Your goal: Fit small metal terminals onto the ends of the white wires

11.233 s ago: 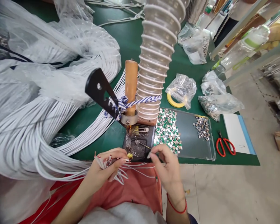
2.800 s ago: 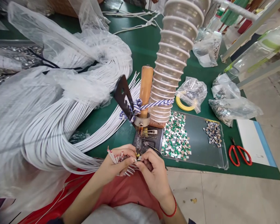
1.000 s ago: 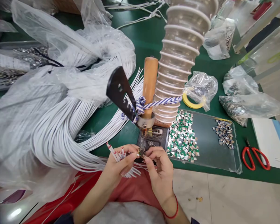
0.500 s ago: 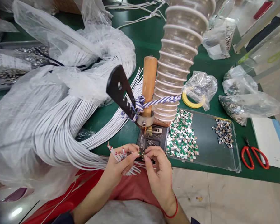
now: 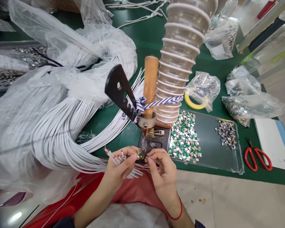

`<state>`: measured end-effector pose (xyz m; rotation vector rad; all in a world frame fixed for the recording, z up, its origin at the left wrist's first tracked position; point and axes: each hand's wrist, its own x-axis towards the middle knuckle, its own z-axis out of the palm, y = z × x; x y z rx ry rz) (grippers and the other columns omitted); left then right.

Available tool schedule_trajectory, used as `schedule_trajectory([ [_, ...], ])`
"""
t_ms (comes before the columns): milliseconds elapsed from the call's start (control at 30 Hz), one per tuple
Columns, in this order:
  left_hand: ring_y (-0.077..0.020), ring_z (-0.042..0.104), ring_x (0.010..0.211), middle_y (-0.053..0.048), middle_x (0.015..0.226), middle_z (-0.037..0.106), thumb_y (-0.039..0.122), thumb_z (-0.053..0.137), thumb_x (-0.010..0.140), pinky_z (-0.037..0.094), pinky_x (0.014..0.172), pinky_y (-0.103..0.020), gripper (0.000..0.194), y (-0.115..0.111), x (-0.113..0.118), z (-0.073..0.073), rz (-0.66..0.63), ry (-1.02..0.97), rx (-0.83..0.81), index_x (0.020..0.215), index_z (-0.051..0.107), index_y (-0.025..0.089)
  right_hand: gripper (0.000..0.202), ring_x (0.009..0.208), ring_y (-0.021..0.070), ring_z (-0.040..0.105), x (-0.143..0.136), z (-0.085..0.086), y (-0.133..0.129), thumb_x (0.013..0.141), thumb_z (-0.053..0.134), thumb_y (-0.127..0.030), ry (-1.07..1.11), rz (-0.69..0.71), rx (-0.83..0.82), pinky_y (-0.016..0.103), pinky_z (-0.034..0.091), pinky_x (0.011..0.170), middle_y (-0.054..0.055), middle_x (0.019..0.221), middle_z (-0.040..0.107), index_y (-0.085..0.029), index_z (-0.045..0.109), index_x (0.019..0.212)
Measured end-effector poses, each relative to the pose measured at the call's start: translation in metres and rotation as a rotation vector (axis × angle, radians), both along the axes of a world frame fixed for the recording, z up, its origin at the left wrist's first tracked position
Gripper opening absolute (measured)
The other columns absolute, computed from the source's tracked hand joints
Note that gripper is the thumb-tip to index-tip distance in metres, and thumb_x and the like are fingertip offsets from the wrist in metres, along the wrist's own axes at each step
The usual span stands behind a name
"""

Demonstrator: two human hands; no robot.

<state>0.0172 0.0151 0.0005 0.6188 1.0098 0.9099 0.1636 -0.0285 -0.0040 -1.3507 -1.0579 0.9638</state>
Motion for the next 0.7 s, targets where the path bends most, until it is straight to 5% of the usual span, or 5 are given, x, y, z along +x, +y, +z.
schedule_trajectory([
  [133,-0.0037,0.041,0.043,-0.005,0.083,0.071,0.033,0.079,0.077,0.031,0.042,-0.021,0.022,-0.004,-0.007,0.0,0.016,0.061,0.019,0.068,0.07,0.015,0.012,0.064,0.0137,0.056,0.005,-0.003,-0.008,0.097,0.062,-0.027,-0.035,-0.022,-0.023,0.023,0.047,0.055,0.0,0.079,0.06,-0.023,0.062,0.086],
  [267,-0.0161,0.062,0.068,-0.006,0.079,0.072,0.034,0.08,0.077,0.049,0.065,-0.027,0.023,-0.011,-0.012,0.001,0.0,0.077,0.066,0.065,0.07,0.016,0.007,0.059,0.0126,0.048,0.009,-0.001,-0.015,0.094,0.066,-0.026,-0.1,0.055,-0.051,0.023,0.041,0.053,-0.002,0.074,0.056,-0.023,0.064,0.088],
  [433,-0.0194,0.066,0.076,-0.005,0.079,0.072,0.034,0.08,0.079,0.051,0.073,-0.029,0.021,-0.022,-0.019,-0.003,-0.102,0.064,0.102,0.069,0.074,0.017,0.005,0.06,0.0131,0.05,0.009,0.01,-0.017,0.093,0.066,-0.022,-0.204,0.239,-0.069,0.025,0.041,0.054,-0.001,0.078,0.061,-0.023,0.07,0.094],
  [700,-0.0228,0.068,0.081,-0.008,0.081,0.075,0.036,0.081,0.08,0.053,0.08,-0.032,0.022,-0.033,-0.021,-0.004,-0.22,0.078,0.17,0.07,0.078,0.017,0.01,0.058,0.0123,0.048,0.008,0.013,-0.019,0.096,0.063,-0.023,-0.196,0.329,-0.042,0.024,0.036,0.051,-0.001,0.074,0.057,-0.021,0.071,0.089],
])
